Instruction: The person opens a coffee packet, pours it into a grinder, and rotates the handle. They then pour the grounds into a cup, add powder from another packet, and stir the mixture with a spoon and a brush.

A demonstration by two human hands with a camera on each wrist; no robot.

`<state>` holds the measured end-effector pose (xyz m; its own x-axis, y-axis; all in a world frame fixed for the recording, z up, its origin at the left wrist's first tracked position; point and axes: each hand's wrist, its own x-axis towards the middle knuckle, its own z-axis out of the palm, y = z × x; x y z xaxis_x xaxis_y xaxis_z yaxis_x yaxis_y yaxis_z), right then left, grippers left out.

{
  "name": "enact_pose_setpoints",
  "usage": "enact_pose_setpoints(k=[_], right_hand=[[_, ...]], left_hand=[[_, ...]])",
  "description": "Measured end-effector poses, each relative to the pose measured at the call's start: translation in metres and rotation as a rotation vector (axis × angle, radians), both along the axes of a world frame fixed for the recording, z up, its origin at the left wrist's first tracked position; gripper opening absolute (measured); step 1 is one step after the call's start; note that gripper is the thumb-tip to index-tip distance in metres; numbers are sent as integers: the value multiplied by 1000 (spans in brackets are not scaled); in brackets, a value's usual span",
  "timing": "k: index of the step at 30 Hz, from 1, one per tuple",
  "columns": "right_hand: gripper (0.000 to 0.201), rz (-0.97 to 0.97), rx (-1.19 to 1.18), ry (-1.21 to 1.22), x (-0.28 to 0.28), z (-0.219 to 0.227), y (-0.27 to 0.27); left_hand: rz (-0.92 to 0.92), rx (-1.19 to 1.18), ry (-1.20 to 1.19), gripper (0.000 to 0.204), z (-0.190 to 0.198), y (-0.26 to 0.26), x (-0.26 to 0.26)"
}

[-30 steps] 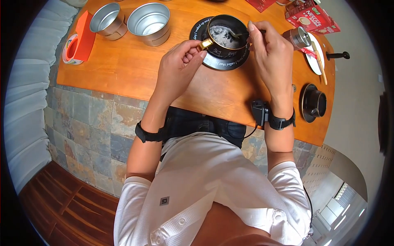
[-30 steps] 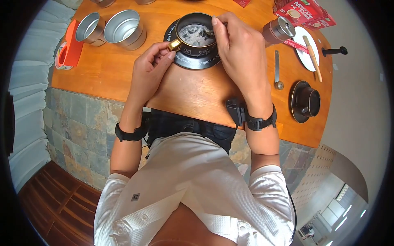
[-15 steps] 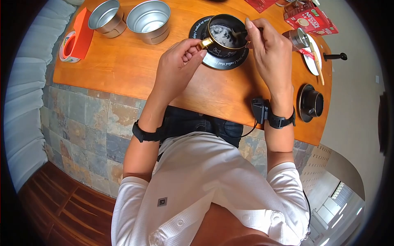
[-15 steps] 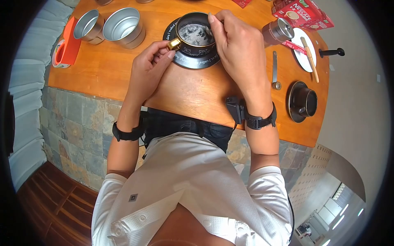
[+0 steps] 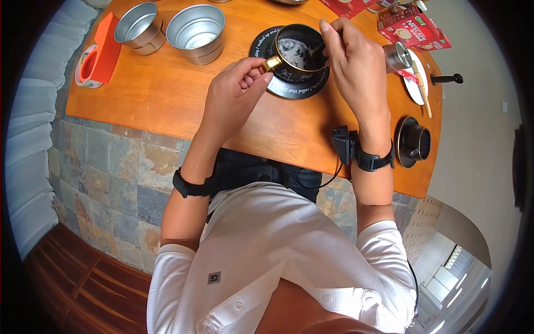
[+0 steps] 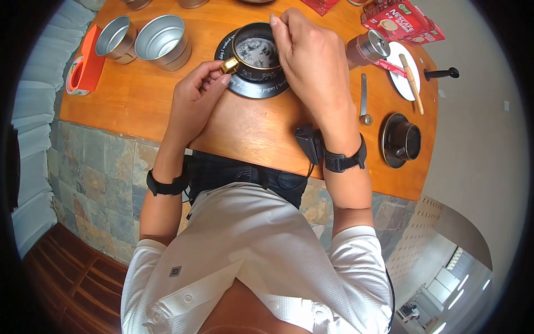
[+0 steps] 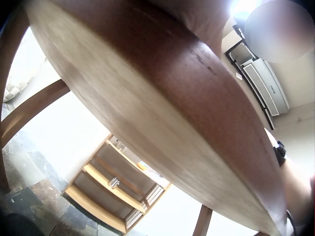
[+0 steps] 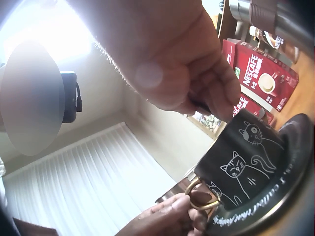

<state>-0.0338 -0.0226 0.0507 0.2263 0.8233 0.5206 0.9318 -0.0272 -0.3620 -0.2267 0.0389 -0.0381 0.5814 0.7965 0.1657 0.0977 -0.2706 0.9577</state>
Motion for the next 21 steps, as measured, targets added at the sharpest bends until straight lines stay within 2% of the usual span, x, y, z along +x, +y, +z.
enact_pose_setpoints(k=[1, 3, 4, 6, 9, 10, 13, 18, 21], right_hand=[[26, 1, 1, -2, -2, 2, -2], [26, -27, -119, 406, -4, 6, -7], [26, -33, -113, 404, -1, 6, -7], [25, -20, 18, 557, 7, 2, -10], [25, 44, -5, 639, 21, -3, -17], [25, 120, -38, 642, 26, -7, -20], [25, 168, -81, 603, 30, -11, -27], [24, 150, -106, 588, 31, -12, -30], [26, 194, -159, 707, 33, -14, -31]], left_hand=[[-4, -1, 1, 27, 0, 0, 0], [-1, 13, 4, 27, -1, 0, -1], [0, 27, 6, 28, -1, 0, -1], [3, 18, 4, 28, 1, -1, -1], [25, 20, -24, 26, -4, -1, 2], [48, 27, -49, 24, -6, 0, 3], [59, -12, -43, 24, -5, -2, 4], [38, -79, -2, 25, -5, -2, -1], [10, -95, 29, 27, -6, -1, -2]])
